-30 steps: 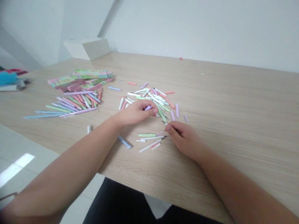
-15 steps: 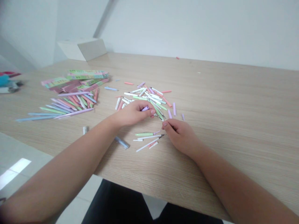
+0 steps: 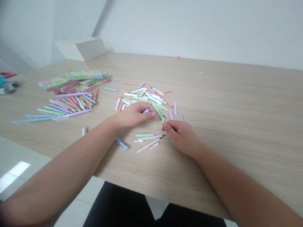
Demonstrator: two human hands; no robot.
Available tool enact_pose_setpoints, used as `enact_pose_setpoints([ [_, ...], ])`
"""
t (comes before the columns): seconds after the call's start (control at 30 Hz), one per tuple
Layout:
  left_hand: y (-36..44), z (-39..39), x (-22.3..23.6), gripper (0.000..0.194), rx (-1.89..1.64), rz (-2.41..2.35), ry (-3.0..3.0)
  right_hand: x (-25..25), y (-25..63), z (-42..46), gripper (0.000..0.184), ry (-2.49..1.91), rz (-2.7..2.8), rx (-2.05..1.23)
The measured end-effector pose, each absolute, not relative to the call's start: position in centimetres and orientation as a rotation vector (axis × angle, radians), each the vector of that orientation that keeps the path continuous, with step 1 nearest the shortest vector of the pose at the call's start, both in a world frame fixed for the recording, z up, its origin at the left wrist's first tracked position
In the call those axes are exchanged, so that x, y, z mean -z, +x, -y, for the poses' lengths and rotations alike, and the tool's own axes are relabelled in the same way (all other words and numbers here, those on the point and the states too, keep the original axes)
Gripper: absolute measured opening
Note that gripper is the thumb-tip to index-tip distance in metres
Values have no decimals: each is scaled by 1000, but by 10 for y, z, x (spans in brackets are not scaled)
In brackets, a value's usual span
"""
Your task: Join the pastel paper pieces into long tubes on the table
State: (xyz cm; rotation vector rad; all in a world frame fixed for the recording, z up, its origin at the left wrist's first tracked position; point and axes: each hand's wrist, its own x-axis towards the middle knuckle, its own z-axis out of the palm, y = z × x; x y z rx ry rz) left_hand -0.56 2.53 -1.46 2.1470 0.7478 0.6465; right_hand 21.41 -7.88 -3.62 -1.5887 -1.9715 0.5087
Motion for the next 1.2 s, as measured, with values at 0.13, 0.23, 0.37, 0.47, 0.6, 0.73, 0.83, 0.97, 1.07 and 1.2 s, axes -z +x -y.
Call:
enact_pose_setpoints([
  [0.13, -6, -24, 15, 23, -632, -764, 2156, 35, 214, 79, 40, -1584, 1996, -511],
  [0.23, -5, -24, 16, 24, -608, -740, 2173, 36, 214, 78, 39, -1563, 2018, -509],
  [0.37, -4, -23, 17, 22, -585, -656, 2192, 37, 213, 79, 39, -1557, 2035, -515],
  [0.47, -2, -22, 19, 25, -610, -604, 2163, 34, 213, 80, 40, -1530, 2002, -512],
  [0.6, -3, -23, 23, 60, -676, -622, 2054, 26, 214, 83, 35, -1453, 1675, -537],
  [0.73, -4, -19, 21, 68, -607, -637, 2028, 20, 212, 88, 34, -1381, 1320, -823],
  [0.83, -4, -14, 16, 67, -558, -633, 2078, 17, 208, 93, 28, -1294, 1318, -877],
  [0.97, -3, -11, 10, 64, -566, -613, 2194, 14, 201, 97, 24, -1215, 1383, -797],
  [1.07, -3, -11, 9, 65, -529, -578, 2220, 13, 198, 98, 26, -1245, 1425, -678],
  [1.2, -3, -9, 8, 65, -462, -571, 2225, 14, 196, 98, 28, -1292, 1464, -570],
])
